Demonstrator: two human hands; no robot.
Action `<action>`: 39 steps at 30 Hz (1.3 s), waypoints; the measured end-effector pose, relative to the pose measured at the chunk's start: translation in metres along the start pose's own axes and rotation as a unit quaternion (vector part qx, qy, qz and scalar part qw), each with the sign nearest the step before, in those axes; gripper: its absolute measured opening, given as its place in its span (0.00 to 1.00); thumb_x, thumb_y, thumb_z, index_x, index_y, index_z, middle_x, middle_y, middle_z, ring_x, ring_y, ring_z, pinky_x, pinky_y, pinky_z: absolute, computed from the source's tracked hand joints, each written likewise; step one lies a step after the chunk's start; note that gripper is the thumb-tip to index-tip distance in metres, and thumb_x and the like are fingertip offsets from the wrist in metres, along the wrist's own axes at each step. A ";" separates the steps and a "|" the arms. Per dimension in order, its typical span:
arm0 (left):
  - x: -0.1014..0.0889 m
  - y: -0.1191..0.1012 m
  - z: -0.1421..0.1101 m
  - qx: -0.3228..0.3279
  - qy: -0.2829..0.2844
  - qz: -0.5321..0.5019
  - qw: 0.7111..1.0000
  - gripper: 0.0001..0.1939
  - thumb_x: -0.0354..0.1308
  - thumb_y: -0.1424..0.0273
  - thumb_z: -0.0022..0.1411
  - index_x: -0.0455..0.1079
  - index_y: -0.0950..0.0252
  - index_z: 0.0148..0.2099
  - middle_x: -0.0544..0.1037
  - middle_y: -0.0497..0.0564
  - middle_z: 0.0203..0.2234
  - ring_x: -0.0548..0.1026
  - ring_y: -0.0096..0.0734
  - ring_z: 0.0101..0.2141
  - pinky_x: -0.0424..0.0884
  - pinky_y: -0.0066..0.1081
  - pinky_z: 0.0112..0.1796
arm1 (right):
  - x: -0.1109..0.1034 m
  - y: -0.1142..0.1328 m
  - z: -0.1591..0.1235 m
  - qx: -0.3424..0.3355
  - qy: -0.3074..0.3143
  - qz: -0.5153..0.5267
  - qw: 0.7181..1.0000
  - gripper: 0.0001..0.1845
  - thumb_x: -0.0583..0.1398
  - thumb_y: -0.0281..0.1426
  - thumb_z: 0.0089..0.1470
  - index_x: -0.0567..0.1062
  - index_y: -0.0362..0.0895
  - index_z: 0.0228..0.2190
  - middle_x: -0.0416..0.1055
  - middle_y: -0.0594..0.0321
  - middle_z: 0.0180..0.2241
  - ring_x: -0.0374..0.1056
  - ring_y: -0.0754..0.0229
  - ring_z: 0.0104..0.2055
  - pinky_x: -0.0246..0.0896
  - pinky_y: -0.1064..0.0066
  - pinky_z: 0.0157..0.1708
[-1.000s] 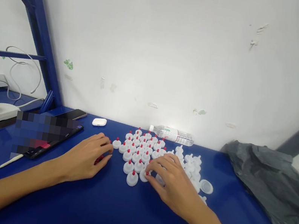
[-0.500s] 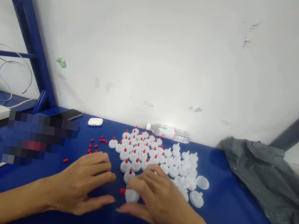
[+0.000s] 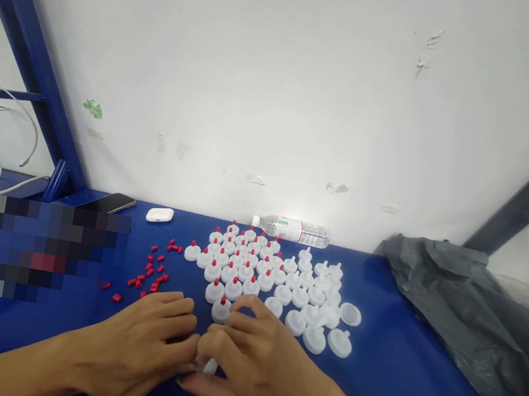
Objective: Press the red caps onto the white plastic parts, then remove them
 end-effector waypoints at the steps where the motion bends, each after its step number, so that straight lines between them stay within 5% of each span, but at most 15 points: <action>1: 0.001 0.001 -0.001 -0.008 -0.004 -0.028 1.000 0.08 0.47 0.78 0.64 0.62 0.59 0.37 0.70 0.48 0.23 0.64 0.34 0.25 0.59 0.37 0.27 | -0.001 0.000 0.001 0.010 0.001 0.008 1.000 0.11 0.57 0.37 0.69 0.69 0.46 0.34 0.71 0.73 0.22 0.66 0.65 0.24 0.63 0.64 0.45; 4: 0.001 0.011 -0.009 -0.062 -0.053 -0.100 0.992 0.11 0.43 0.78 0.69 0.57 0.59 0.33 0.68 0.47 0.22 0.65 0.33 0.24 0.59 0.36 0.27 | -0.011 -0.005 0.002 0.005 0.006 -0.022 1.000 0.02 0.58 0.30 0.65 0.70 0.46 0.37 0.76 0.71 0.26 0.68 0.65 0.25 0.63 0.64 0.48; 6: -0.002 0.024 -0.017 -0.128 -0.090 -0.115 0.981 0.15 0.41 0.77 0.73 0.56 0.60 0.32 0.66 0.45 0.22 0.65 0.30 0.24 0.61 0.34 0.29 | -0.024 -0.017 -0.003 -0.004 0.010 -0.068 0.998 0.04 0.58 0.26 0.64 0.71 0.45 0.41 0.79 0.67 0.32 0.69 0.64 0.28 0.63 0.63 0.51; 10: -0.010 0.052 -0.027 -0.244 -0.093 -0.078 0.962 0.18 0.42 0.71 0.77 0.57 0.61 0.30 0.65 0.44 0.23 0.64 0.29 0.25 0.61 0.32 0.29 | -0.062 -0.061 -0.019 0.113 0.008 -0.115 0.987 0.04 0.58 0.28 0.67 0.71 0.47 0.44 0.80 0.66 0.35 0.72 0.62 0.31 0.59 0.58 0.55; 14: -0.003 0.061 -0.023 -0.277 0.002 -0.063 0.959 0.12 0.47 0.66 0.75 0.66 0.61 0.37 0.71 0.47 0.30 0.68 0.33 0.31 0.64 0.32 0.33 | -0.097 -0.111 -0.041 0.363 0.072 -0.236 0.899 0.08 0.58 0.37 0.67 0.74 0.48 0.42 0.79 0.58 0.40 0.74 0.51 0.44 0.62 0.59 0.50; 17: 0.005 0.060 -0.021 -0.276 0.033 -0.072 0.958 0.08 0.50 0.68 0.73 0.69 0.61 0.40 0.74 0.50 0.35 0.71 0.35 0.36 0.68 0.33 0.37 | -0.114 -0.135 -0.061 0.444 0.099 -0.279 0.845 0.09 0.57 0.36 0.64 0.76 0.46 0.39 0.77 0.53 0.43 0.74 0.49 0.43 0.64 0.61 0.41; 21: 0.009 0.059 -0.023 -0.262 0.035 -0.069 0.962 0.06 0.51 0.70 0.71 0.70 0.61 0.41 0.75 0.51 0.38 0.71 0.36 0.38 0.69 0.34 0.40 | -0.125 -0.153 -0.091 0.524 0.142 -0.296 0.786 0.08 0.59 0.35 0.58 0.78 0.46 0.33 0.77 0.54 0.33 0.73 0.49 0.34 0.59 0.64 0.31; 25: 0.010 0.063 -0.025 -0.261 0.047 -0.063 0.962 0.06 0.51 0.70 0.71 0.69 0.61 0.42 0.75 0.51 0.39 0.71 0.37 0.40 0.69 0.34 0.42 | -0.125 -0.160 -0.110 0.578 0.190 -0.265 0.748 0.05 0.62 0.33 0.51 0.80 0.49 0.30 0.79 0.58 0.29 0.73 0.51 0.29 0.55 0.66 0.26; 31: 0.010 0.064 -0.025 -0.273 0.066 -0.063 0.958 0.07 0.49 0.70 0.72 0.69 0.61 0.44 0.74 0.52 0.40 0.70 0.38 0.41 0.68 0.36 0.44 | -0.137 -0.166 -0.109 0.609 0.225 -0.193 0.736 0.10 0.63 0.40 0.53 0.81 0.48 0.33 0.81 0.55 0.33 0.76 0.48 0.31 0.62 0.64 0.28; 36: 0.009 0.064 -0.023 -0.276 0.070 -0.060 0.957 0.07 0.49 0.71 0.72 0.68 0.61 0.44 0.74 0.52 0.41 0.70 0.39 0.43 0.67 0.38 0.45 | -0.155 -0.154 -0.101 0.597 0.297 -0.005 0.745 0.18 0.64 0.49 0.52 0.83 0.51 0.38 0.82 0.60 0.34 0.78 0.52 0.35 0.69 0.67 0.34; 39: 0.009 0.064 -0.024 -0.275 0.068 -0.060 0.957 0.07 0.49 0.71 0.72 0.68 0.61 0.44 0.74 0.52 0.41 0.70 0.38 0.42 0.67 0.38 0.45 | -0.154 -0.141 -0.097 0.592 0.358 0.129 0.711 0.25 0.69 0.47 0.45 0.82 0.51 0.44 0.82 0.60 0.38 0.78 0.50 0.38 0.70 0.67 0.37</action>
Point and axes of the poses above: each hand's wrist, its own z-axis towards the middle knuckle, its own x-axis out of the palm, y = z × x, the point moved 2 cm from there along z, towards the middle knuckle
